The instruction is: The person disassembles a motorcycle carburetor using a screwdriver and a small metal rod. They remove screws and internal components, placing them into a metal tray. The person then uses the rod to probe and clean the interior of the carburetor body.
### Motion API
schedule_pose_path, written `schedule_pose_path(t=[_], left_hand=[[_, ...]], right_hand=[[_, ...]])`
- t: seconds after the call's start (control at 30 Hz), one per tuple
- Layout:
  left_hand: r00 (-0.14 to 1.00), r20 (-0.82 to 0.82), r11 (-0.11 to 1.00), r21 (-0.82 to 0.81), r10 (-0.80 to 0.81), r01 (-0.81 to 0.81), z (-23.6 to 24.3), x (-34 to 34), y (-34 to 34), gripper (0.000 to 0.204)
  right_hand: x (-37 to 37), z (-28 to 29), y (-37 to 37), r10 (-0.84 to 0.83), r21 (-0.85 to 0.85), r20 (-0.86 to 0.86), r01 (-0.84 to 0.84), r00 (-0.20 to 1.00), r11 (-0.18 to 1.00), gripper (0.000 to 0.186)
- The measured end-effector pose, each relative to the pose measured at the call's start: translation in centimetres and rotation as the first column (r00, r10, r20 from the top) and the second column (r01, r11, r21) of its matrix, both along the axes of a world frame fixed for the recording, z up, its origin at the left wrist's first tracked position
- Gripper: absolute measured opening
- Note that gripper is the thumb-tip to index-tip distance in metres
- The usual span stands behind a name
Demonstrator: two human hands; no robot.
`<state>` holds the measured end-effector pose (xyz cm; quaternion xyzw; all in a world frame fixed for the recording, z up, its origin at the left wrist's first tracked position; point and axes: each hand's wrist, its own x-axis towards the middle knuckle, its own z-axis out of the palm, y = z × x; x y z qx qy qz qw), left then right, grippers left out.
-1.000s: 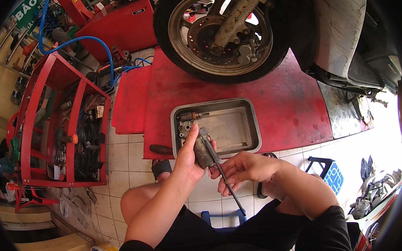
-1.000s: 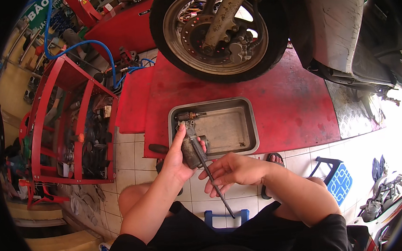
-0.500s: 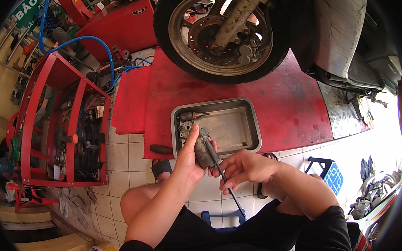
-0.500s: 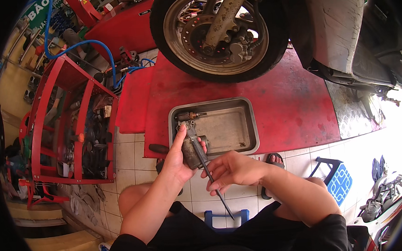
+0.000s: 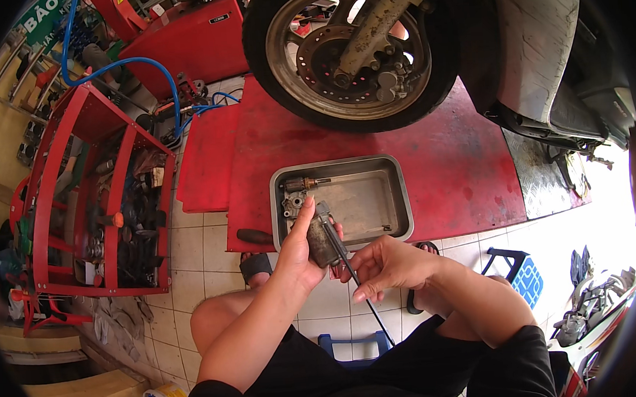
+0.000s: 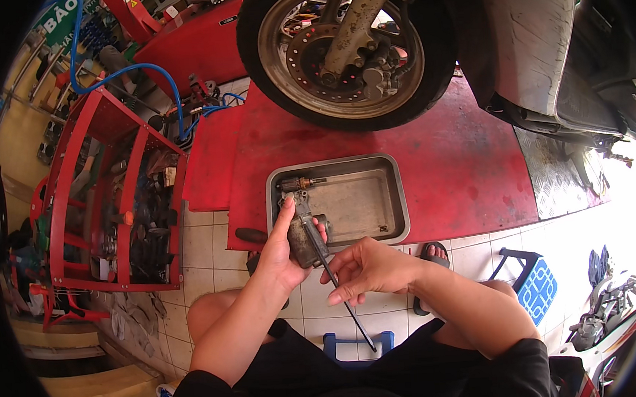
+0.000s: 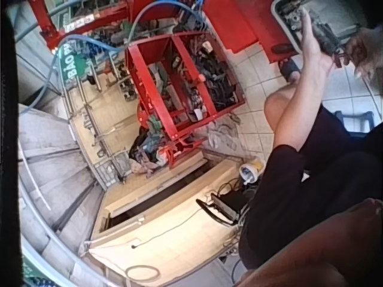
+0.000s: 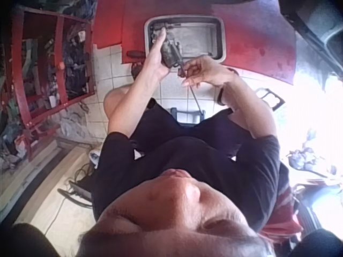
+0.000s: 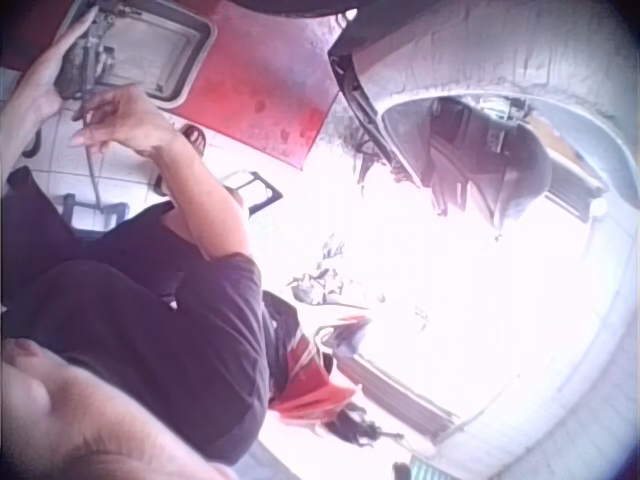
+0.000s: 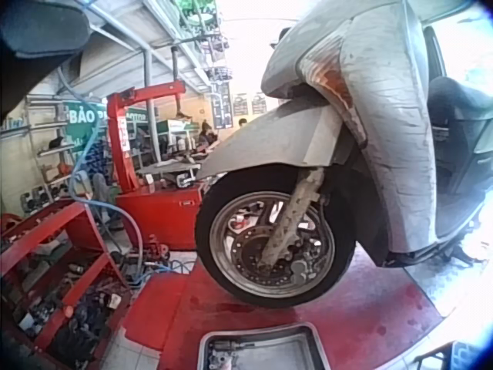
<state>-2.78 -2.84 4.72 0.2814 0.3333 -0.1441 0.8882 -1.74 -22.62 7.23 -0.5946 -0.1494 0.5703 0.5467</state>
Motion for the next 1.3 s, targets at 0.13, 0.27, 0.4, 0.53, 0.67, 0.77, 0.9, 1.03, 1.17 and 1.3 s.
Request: schedule_pose_path(t=[0.13, 0.27, 0.4, 0.53, 0.67, 0.77, 0.9, 1.03, 1.17, 1.3], left_hand=[[1.0, -0.002, 1.0, 0.004, 0.011, -0.011, -0.2, 0.0, 0.0, 0.044], [1.0, -0.004, 1.0, 0.015, 0.018, -0.018, -0.1, 0.0, 0.0, 0.044], [1.0, -0.005, 1.0, 0.021, 0.011, -0.011, -0.4, 0.2, 0.0, 0.045], [1.0, -0.011, 0.999, 0.043, 0.021, -0.021, -0.6, 0.5, 0.0, 0.046], [1.0, 0.011, 0.999, 0.047, 0.017, -0.018, -0.6, 0.4, 0.0, 0.045], [1.0, 0.022, 0.999, 0.043, 0.009, -0.01, -1.0, 0.4, -0.1, 0.045], [1.0, 0.005, 0.997, 0.078, 0.01, -0.01, -1.1, 0.4, -0.3, 0.045], [1.0, 0.01, 0.997, 0.074, 0.014, -0.015, -1.0, 0.4, -0.4, 0.045], [1.0, -0.004, 0.998, 0.051, 0.023, -0.023, -0.7, 0.4, -0.5, 0.046], [0.999, 0.011, 0.999, 0.008, 0.032, -0.032, -0.8, 0.5, -0.1, 0.047]], right_hand=[[-0.8, -0.5, 0.3, -0.155, 0.157, -0.153, 0.179, 0.976, 0.971, 0.039], [-0.8, 0.3, 0.3, -0.162, 0.098, -0.199, 0.184, 0.966, 0.978, 0.038], [-0.1, -1.2, -0.1, -0.095, 0.03, -0.022, 0.095, 0.995, 0.995, 0.039], [-0.5, -1.5, 0.0, -0.136, 0.084, -0.013, 0.137, 0.991, 0.987, 0.035], [-0.7, -0.3, 0.2, -0.163, 0.147, -0.223, 0.198, 0.961, 0.969, 0.032], [-0.6, 0.2, -0.1, -0.17, 0.118, -0.269, 0.208, 0.948, 0.971, 0.032], [-0.3, 0.1, -0.1, -0.171, -0.009, -0.096, 0.171, 0.981, 0.985, 0.034], [-0.2, -0.3, -0.1, -0.187, -0.004, 0.0, 0.187, 0.982, 0.982, 0.038], [-0.2, -0.4, -0.1, -0.186, 0.014, 0.062, 0.185, 0.981, 0.983, 0.039], [-0.4, -0.3, -0.1, -0.184, 0.037, 0.093, 0.182, 0.978, 0.983, 0.036]])
